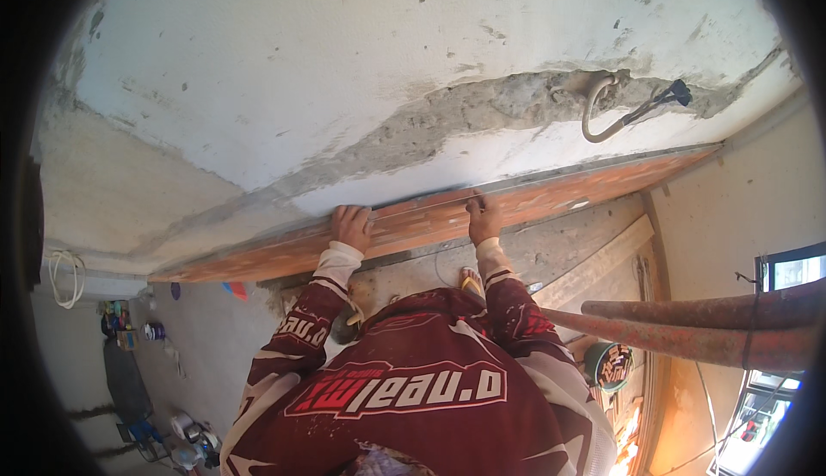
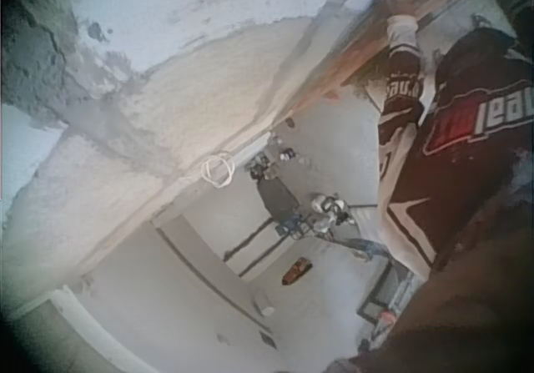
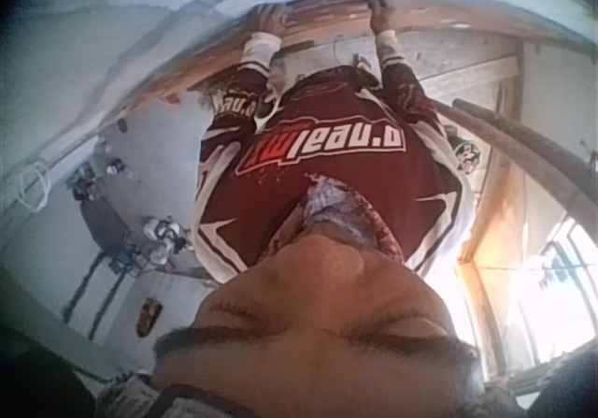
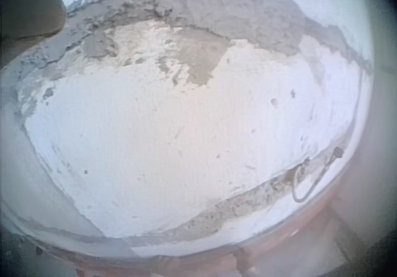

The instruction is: The person applies mortar to a bucket and then to the back of a terracotta tile using a trowel. They place the tile onto a curved wall section, align it with existing tiles, and tap it into place with a white PVC pipe. The person repeats this process for multiple tiles along the wall.

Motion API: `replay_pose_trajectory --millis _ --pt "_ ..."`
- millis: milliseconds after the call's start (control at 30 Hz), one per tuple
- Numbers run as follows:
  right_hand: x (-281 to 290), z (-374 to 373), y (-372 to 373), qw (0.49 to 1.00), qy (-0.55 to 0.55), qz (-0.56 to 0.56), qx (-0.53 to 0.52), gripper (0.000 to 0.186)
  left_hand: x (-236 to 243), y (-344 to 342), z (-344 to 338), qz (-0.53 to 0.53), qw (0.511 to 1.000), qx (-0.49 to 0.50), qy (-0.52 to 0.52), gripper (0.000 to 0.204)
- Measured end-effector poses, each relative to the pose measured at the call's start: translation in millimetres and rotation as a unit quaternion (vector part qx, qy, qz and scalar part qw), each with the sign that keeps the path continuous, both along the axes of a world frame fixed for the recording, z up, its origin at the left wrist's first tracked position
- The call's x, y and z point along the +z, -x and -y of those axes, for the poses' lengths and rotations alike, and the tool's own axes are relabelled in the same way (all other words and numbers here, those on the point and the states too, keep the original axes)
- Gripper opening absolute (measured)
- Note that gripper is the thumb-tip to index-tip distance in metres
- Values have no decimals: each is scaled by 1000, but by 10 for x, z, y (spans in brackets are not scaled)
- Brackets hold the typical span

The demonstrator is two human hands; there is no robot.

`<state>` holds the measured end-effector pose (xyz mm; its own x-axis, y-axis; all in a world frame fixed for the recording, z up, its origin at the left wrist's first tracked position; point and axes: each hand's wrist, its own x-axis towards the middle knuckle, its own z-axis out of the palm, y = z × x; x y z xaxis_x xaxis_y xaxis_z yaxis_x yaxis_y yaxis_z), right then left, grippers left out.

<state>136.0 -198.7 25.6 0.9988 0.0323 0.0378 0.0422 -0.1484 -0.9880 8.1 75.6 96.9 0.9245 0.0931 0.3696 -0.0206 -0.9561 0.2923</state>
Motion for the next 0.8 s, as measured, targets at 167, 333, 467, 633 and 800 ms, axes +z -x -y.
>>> replay_pose_trajectory --millis 167,333,467,633,800 --pt "-102 24 2 999 32 11 8 23 -73 3 -24 3 1000 -4 12 33" --pt "-108 44 -23 997 63 34 9 19 56 12 -4 -39 999 -7 16 31" --pt "-167 54 -27 997 69 34 2 18 67 8 -7 -39 999 -20 13 34" --pt "-192 34 -24 997 73 33 1 18 84 34 -43 -9 1000 -30 -1 38" --pt "-191 59 -38 992 106 59 17 18 76 28 -58 -60 998 -32 9 39"
